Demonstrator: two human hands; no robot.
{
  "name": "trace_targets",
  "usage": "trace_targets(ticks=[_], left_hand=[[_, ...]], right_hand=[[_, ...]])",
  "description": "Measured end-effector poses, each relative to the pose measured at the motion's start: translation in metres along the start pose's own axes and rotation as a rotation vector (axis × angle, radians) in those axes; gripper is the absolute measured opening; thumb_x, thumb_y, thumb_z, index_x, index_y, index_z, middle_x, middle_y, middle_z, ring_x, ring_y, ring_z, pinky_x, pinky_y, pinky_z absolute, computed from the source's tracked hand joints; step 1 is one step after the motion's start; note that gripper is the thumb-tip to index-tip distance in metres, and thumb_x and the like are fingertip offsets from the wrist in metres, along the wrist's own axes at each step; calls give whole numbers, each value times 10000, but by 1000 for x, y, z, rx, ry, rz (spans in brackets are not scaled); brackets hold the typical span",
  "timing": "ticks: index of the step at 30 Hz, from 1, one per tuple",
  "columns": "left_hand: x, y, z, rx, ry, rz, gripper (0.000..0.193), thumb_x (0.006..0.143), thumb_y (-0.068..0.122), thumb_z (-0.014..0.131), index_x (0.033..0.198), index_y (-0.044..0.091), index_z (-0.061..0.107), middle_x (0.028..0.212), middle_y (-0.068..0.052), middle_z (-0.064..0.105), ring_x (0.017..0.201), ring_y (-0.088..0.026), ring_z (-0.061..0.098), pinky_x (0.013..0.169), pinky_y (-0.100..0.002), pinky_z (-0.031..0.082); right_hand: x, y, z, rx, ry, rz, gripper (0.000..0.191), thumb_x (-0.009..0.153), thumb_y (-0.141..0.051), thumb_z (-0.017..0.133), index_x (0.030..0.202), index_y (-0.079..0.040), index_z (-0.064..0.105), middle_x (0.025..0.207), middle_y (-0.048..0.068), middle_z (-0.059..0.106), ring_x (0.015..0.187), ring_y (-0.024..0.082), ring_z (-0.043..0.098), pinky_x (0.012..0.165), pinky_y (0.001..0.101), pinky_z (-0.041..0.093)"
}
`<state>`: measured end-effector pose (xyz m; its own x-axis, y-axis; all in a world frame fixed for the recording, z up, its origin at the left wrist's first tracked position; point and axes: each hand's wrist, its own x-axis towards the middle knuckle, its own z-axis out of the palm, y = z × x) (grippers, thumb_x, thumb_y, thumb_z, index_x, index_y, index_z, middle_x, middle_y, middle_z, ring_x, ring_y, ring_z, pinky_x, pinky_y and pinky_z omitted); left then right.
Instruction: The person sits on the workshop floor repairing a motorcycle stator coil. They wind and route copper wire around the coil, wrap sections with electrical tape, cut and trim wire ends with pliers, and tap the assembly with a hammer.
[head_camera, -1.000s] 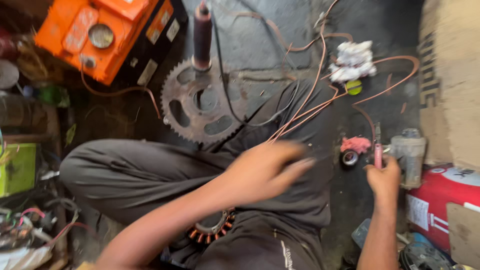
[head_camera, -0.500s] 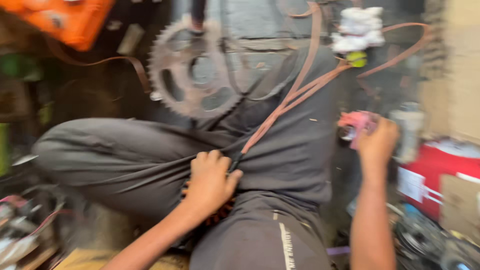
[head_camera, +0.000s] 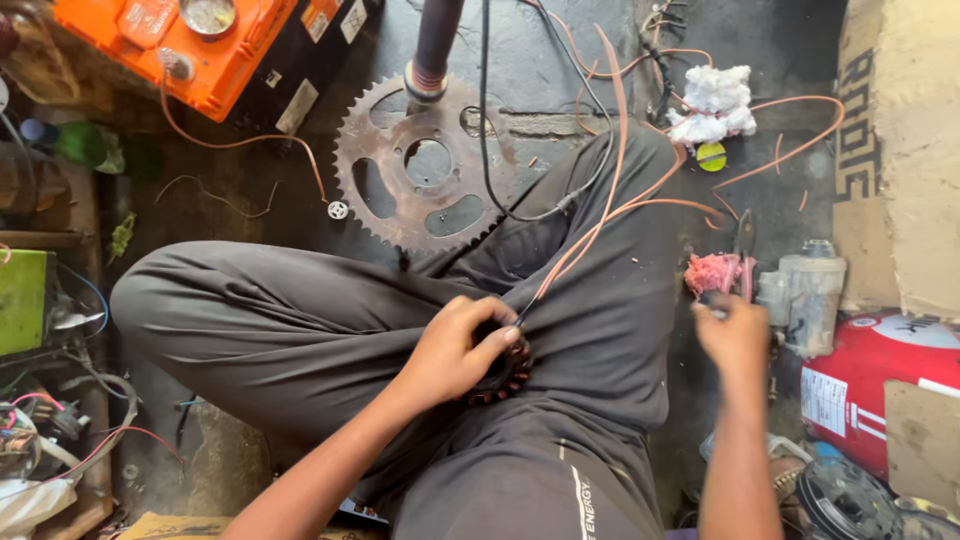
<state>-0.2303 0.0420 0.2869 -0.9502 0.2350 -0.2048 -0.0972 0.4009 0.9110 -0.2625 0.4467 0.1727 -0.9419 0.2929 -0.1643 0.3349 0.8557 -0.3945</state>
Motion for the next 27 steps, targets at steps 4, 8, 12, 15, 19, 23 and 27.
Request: trace_targets(ticks=[4,8,12,15,19,23,27], left_hand=[[17,-20,13,-211,15,-14,208,969,204,641,1066,33,706,916,-81,750,866,-155,709,797,-326,534],[12,-21,18,-415,41,-224,239,943,200,637,1136,65,674,873,-77,738,785,-139,631,740,-327,504],[3,-12,17,-251,128,15,208,927,175,724,1070,32,678,956,-67,724,878,-170,666,810,-339,515],[-2,-12,10,-286,177,273,218,952,159,725,1110,21,669,1119,-77,698,1073,-192,675,950,-341,520],[-7,-14,3,-411,139,152,282,949,174,719,1172,4,687,1134,-77,677,1031,-184,646,919,-327,518],[-8,-14,-1,-550,32,-54,264,925,199,740,1111,14,712,1041,-44,706,925,-128,691,818,-288,562],[-12,-20,2,-630,-1,-190,208,906,183,730,1015,6,719,957,-39,689,788,-140,732,695,-307,585]], right_hand=[[-13,-7,-54,436,-28,174,322,922,-151,688,1160,50,605,1165,210,639,873,254,700,667,412,557],[-57,-60,-85,830,-341,-121,195,1003,-127,578,1098,22,659,1293,138,629,940,180,687,822,337,544],[-89,-126,-62,878,-580,-417,220,964,-116,629,1096,37,716,1430,140,518,1136,177,628,927,313,538],[-101,-154,-39,970,-654,-391,202,981,-87,643,1115,46,717,1468,138,485,1008,147,557,843,281,494],[-109,-164,-23,976,-689,-403,182,993,-86,620,1108,29,701,1449,136,502,1118,148,583,918,283,512],[-109,-167,-22,982,-693,-447,195,1003,-104,612,1128,25,688,1458,146,506,1192,165,590,992,301,512],[-107,-171,-23,1014,-713,-460,217,995,-119,620,1133,34,687,1456,159,508,1219,181,596,1016,316,512]])
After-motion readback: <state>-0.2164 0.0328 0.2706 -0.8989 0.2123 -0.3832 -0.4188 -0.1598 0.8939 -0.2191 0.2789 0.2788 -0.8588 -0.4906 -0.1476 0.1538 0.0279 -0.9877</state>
